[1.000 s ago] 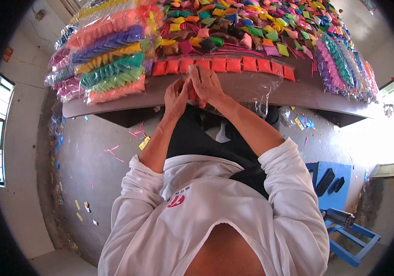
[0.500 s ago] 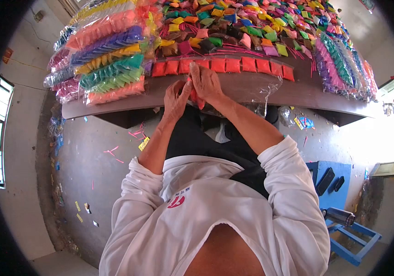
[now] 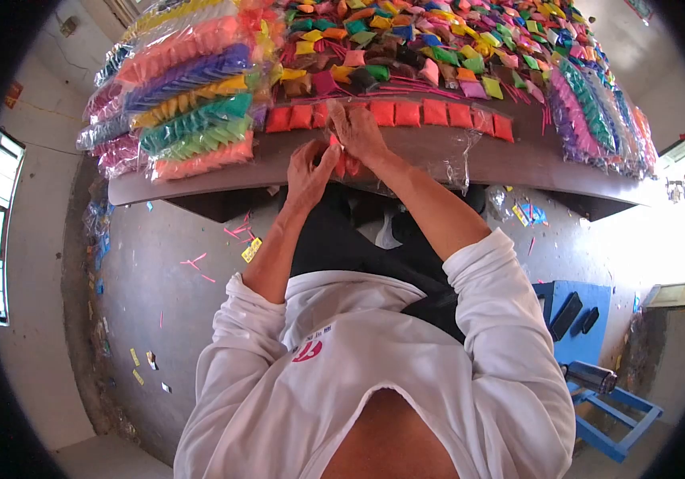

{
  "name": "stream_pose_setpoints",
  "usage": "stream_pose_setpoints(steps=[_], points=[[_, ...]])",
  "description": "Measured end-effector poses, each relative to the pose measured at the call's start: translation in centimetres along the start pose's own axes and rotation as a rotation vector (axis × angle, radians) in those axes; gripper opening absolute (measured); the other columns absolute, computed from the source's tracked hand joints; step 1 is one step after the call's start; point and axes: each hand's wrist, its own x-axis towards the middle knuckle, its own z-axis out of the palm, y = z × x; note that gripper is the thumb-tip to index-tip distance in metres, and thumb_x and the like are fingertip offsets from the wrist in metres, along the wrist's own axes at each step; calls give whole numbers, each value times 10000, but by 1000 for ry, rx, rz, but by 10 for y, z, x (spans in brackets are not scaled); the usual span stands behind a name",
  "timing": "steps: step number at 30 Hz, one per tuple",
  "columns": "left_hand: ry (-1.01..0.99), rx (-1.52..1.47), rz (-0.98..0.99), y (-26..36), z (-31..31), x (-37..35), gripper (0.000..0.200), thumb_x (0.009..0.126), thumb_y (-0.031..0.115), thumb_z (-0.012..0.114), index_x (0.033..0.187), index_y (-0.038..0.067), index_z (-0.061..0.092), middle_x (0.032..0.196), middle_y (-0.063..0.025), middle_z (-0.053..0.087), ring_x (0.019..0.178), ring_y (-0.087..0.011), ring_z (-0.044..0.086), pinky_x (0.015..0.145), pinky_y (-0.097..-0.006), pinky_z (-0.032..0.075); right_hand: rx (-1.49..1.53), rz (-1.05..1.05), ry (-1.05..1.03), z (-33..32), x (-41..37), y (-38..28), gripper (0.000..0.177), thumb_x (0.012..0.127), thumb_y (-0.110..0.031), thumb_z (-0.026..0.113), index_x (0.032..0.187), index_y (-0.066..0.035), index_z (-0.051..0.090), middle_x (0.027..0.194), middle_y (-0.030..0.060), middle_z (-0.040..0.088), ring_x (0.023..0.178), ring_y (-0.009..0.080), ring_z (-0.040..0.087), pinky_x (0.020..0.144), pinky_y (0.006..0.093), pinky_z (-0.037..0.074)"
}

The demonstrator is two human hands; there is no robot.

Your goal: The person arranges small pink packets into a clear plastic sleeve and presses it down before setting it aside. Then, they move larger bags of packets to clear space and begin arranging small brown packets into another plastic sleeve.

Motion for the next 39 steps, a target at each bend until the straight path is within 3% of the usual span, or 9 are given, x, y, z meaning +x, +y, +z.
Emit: stream_pose_setpoints(steps=[13,16,25,31,34,37,39], points=[[-37,-16,35,-6,0,1,521,916,511,580,831,-3,589,769,-155,568,797,-328,543,764,-405,425,-110,64,-34,0,3,-7,468,903,-445,623,754,-1,635,723,220,631,727,406,650,624,495,480],[-26,52,68,-2,-1,-1,501,908,502,596,841,5,587,775,-152,566,805,-333,542,767,-415,424,-165,-16,-40,-2,6,-1,466,885,-435,641,726,3,633,745,223,637,742,409,651,636,496,486],[-48,249,202,9,0,-2,475,858,485,652,865,16,578,780,-153,534,812,-360,531,800,-444,413,-327,239,-217,0,16,-5,472,843,-470,654,790,-2,684,829,233,665,839,392,672,725,502,510],[-41,269,200,11,2,-4,493,859,507,642,899,21,579,822,-155,558,855,-370,540,842,-452,408,-257,231,-189,2,11,-8,494,873,-496,611,860,-9,692,874,245,673,871,406,672,755,499,519],[-63,252,177,14,3,-3,485,858,509,640,910,29,588,842,-151,575,874,-368,545,851,-453,409,-47,152,-100,11,11,4,494,898,-481,576,878,1,685,876,264,666,887,419,664,766,505,520],[-76,272,166,13,4,-3,471,853,504,645,922,40,602,853,-150,586,884,-366,549,854,-458,408,-32,277,2,19,12,10,446,969,-394,538,806,7,646,648,126,625,646,217,656,606,367,511],[-65,341,200,11,4,-2,462,847,499,650,933,47,611,855,-149,588,883,-365,551,854,-461,408,237,349,-57,11,12,12,461,949,-402,538,824,30,641,707,151,652,670,246,680,635,390,530]])
